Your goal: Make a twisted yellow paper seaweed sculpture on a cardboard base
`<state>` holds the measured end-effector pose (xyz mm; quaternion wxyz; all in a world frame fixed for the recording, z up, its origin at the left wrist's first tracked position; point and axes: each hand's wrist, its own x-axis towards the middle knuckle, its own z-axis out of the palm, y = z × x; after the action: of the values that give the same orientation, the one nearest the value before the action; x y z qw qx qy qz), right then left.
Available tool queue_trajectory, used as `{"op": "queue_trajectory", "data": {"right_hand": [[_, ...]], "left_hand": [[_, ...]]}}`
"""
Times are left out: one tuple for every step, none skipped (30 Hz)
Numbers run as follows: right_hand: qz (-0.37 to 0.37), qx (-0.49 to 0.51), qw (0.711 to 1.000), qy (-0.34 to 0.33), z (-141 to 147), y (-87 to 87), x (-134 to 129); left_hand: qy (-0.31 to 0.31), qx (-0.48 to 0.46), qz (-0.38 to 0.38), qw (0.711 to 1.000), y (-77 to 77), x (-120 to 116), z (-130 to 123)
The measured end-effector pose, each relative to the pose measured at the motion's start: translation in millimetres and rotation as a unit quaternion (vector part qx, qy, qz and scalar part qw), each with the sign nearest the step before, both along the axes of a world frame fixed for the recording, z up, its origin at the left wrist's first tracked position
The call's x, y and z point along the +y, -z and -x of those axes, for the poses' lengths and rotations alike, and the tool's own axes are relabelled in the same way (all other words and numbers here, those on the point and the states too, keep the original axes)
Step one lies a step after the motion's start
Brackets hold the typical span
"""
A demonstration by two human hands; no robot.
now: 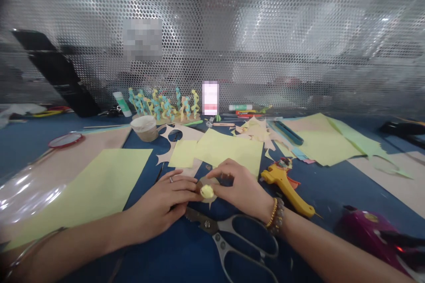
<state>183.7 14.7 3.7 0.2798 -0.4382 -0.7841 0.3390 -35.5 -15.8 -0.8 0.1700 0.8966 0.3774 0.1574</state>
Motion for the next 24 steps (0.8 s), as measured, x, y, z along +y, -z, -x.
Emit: {"op": "queue_trajectory", "data": {"right_hand": [[-0.003,-0.002,1.0,-0.009,-0.3,-0.4,-0.2],[-0.005,-0.002,1.0,-0.018,-0.6,-0.6,-0.4],[-0.006,0.0,1.0,-0.026,-0.8,-0.8,-0.6],[-0.007,0.001,0.999,-0.033,-1.0,-1.0,-0.8],[-0.007,0.003,0.999,-0.038,-1.2,-1.4,-1.0],[-0.008,0.005,0.999,-0.041,-1.3,-1.9,-1.2],[-0.009,0.007,0.999,-0.044,-1.5,-2.5,-1.5],[-0.01,0.008,0.999,-0.05,-1.6,-3.2,-1.8],[-0.013,0.01,0.998,-0.057,-1.7,-3.8,-2.2],[-0.017,0.011,0.998,-0.067,-1.7,-4.3,-2.6],[-0.02,0.012,0.997,-0.077,-1.6,-4.5,-3.0],[-0.022,0.013,0.996,-0.086,-1.3,-4.5,-3.4],[-0.024,0.017,0.996,-0.09,-0.9,-4.3,-3.7],[-0.025,0.02,0.996,-0.087,-0.4,-3.8,-3.9],[-0.024,0.024,0.996,-0.081,0.2,-3.2,-4.1],[-0.025,0.03,0.997,-0.07,0.7,-2.5,-4.0],[-0.027,0.035,0.997,-0.058,1.1,-1.8,-3.9],[-0.029,0.038,0.998,-0.049,1.4,-1.2,-3.7],[-0.03,0.04,0.998,-0.043,1.5,-0.6,-3.6],[-0.031,0.04,0.998,-0.04,1.5,-0.2,-3.6],[-0.032,0.04,0.998,-0.04,1.5,0.0,-3.7],[-0.033,0.038,0.998,-0.045,1.5,0.0,-4.1],[-0.034,0.036,0.997,-0.052,1.6,-0.1,-4.6],[-0.037,0.034,0.997,-0.06,1.9,-0.2,-5.2]], "left_hand": [[-0.001,-0.002,0.0,1.0,0.7,0.0,0.1],[-0.001,-0.003,0.0,1.0,1.5,0.1,0.4],[-0.001,-0.005,-0.001,1.0,2.3,0.1,0.6],[0.0,-0.007,-0.001,1.0,2.9,0.0,0.8],[0.001,-0.009,-0.002,1.0,3.2,0.0,1.0],[0.002,-0.008,-0.001,1.0,3.3,-0.1,1.1],[0.003,-0.008,-0.001,1.0,3.0,-0.2,1.2],[0.003,-0.007,-0.001,1.0,2.6,-0.2,1.2],[0.005,-0.006,0.0,1.0,2.2,-0.2,1.1],[0.007,-0.005,0.001,1.0,1.8,-0.1,0.9],[0.008,-0.005,0.001,1.0,1.5,0.0,0.8],[0.01,-0.007,0.001,1.0,1.4,0.2,0.7],[0.01,-0.009,-0.001,1.0,1.5,0.3,0.6],[0.009,-0.01,-0.001,1.0,1.6,0.3,0.6],[0.006,-0.011,-0.001,1.0,1.6,0.3,0.5],[0.004,-0.01,-0.001,1.0,1.5,0.3,0.4],[0.003,-0.01,0.0,1.0,1.2,0.1,0.4],[0.002,-0.009,0.001,1.0,0.9,0.0,0.4],[0.002,-0.01,0.001,1.0,0.5,-0.2,0.4],[0.003,-0.012,0.003,1.0,0.2,-0.4,0.5],[0.003,-0.013,0.005,1.0,-0.1,-0.4,0.7],[0.002,-0.013,0.008,1.0,-0.2,-0.5,0.9],[0.001,-0.012,0.012,1.0,-0.1,-0.5,1.1],[0.001,-0.011,0.015,1.0,0.1,-0.4,1.3]]}}
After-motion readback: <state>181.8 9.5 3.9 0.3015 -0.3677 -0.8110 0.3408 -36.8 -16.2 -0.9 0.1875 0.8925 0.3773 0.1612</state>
